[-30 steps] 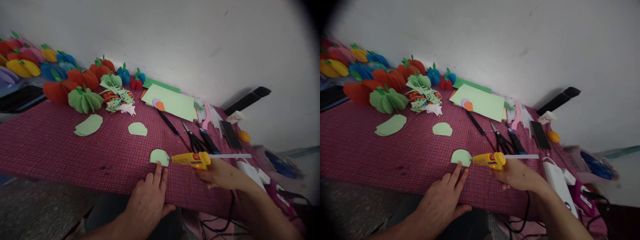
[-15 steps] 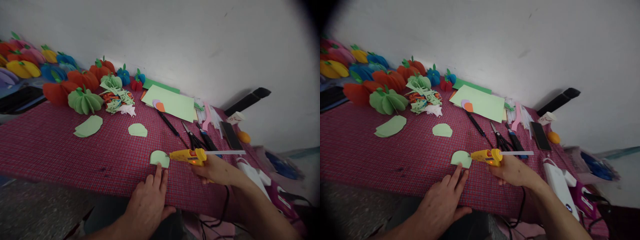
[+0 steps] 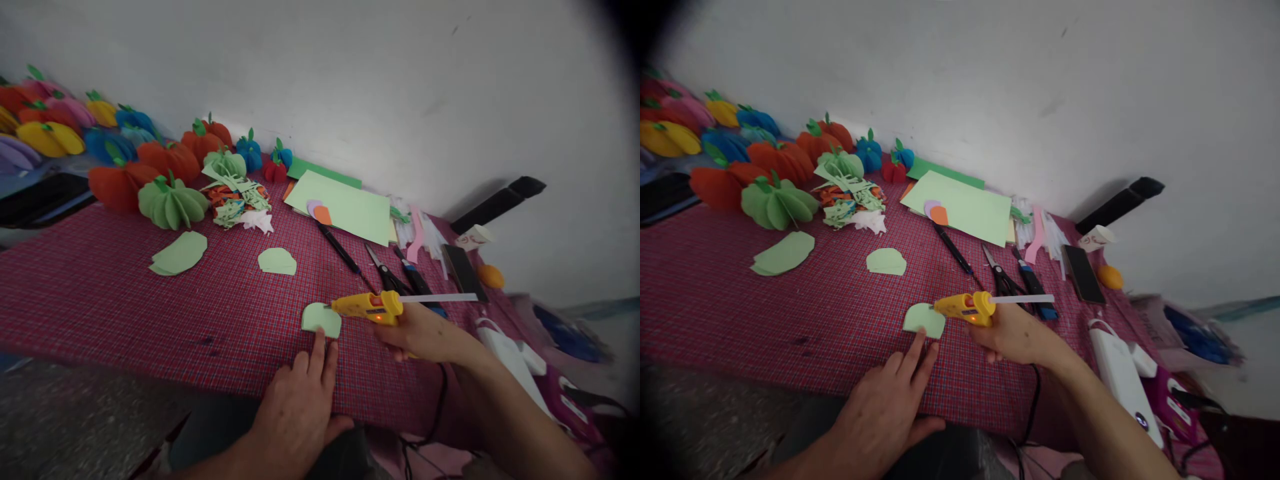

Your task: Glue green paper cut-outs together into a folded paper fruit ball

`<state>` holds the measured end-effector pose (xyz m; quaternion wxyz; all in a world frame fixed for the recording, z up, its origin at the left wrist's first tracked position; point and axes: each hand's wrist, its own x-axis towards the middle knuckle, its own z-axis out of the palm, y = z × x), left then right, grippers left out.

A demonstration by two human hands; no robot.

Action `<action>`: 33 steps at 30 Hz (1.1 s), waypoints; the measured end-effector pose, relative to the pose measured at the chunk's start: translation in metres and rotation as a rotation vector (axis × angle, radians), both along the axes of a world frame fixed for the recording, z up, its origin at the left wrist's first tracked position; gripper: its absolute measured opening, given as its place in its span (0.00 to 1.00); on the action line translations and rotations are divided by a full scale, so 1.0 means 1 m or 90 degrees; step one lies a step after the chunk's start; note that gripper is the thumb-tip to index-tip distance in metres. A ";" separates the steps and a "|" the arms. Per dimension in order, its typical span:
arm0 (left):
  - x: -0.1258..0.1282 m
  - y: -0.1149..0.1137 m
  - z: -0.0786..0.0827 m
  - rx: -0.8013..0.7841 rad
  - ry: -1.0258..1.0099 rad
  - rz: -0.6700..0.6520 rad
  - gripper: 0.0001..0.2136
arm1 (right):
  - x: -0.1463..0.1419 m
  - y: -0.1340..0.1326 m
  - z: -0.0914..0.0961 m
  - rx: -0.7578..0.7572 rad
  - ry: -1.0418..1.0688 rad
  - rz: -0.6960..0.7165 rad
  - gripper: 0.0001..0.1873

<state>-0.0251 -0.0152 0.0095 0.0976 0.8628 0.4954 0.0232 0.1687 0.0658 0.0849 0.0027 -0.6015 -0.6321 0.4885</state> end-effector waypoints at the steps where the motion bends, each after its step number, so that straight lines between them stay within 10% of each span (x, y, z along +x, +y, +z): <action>1: 0.000 0.000 0.000 -0.001 0.002 0.001 0.41 | -0.001 0.000 0.000 0.004 0.003 0.003 0.10; 33: -0.001 0.001 0.005 -0.007 0.007 0.000 0.40 | -0.007 0.003 -0.001 0.017 -0.007 0.021 0.12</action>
